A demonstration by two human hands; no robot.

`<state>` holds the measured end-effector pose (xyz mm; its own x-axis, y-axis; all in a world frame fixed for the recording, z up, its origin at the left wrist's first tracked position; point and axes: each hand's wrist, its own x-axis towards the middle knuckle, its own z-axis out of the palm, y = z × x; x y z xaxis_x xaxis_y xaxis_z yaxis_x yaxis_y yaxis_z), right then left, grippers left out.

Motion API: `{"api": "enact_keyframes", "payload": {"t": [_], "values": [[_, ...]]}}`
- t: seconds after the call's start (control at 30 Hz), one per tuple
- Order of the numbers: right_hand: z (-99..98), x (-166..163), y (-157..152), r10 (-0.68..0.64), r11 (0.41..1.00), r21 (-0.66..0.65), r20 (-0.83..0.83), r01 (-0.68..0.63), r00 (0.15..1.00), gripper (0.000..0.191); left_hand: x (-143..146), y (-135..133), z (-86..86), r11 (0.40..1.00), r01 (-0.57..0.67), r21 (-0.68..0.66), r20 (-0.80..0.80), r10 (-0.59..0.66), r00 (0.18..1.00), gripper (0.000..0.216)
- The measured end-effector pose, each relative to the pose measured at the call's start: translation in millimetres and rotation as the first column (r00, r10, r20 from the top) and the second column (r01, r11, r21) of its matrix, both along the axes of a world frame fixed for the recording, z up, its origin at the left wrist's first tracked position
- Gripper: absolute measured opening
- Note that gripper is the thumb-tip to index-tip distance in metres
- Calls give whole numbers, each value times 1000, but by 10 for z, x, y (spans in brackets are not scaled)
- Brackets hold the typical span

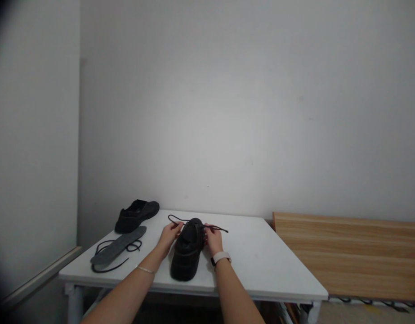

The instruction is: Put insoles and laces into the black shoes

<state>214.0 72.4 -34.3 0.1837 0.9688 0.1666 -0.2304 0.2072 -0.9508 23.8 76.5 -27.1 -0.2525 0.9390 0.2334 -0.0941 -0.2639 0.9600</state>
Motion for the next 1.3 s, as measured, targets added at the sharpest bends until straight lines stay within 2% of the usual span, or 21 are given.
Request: {"api": "enact_keyframes", "payload": {"t": [0.1, 0.2, 0.37, 0.53, 0.7, 0.83, 0.97, 1.07, 1.2, 1.3], "values": [[-9, -3, -7, 4, 1000, 27, 27, -4, 1000, 17, -3, -7, -6, 998, 54, -12, -16, -54, 998, 22], [-3, 55, 9, -53, 997, 54, 9, 53, 999, 17, -40, -7, 2, 999, 36, -6, -4, -36, 999, 21], [0, 168, 67, -249, 966, 38, -109, 254, 963, 23, -121, 0, 22, 993, -117, 33, 79, 114, 990, 22], [-14, 285, 87, -415, 908, -20, -190, 419, 890, 25, -211, -10, 43, 944, -325, 60, 173, 311, 935, 22], [-24, 343, 56, -498, 866, -75, -238, 495, 834, 26, -276, -26, 56, 879, -472, 63, 210, 451, 868, 23], [7, 314, 3, -505, 860, -77, -280, 505, 816, 25, -252, -69, 93, 861, -499, 92, 201, 475, 857, 22], [124, 270, -103, -418, 895, 20, -319, 447, 851, 25, -193, -177, 219, 893, -416, 172, 147, 395, 907, 20], [306, 247, -216, -296, 925, 142, -314, 353, 902, 24, -162, -297, 416, 926, -288, 245, 67, 281, 957, 20], [663, 154, -402, -76, 949, 284, -221, 139, 972, 23, -102, -516, 802, 953, -61, 297, -102, 96, 990, 21], [934, 2, -546, 127, 940, 329, -91, -90, 988, 21, -18, -706, 1096, 950, 128, 284, -257, -53, 965, 20]]}}
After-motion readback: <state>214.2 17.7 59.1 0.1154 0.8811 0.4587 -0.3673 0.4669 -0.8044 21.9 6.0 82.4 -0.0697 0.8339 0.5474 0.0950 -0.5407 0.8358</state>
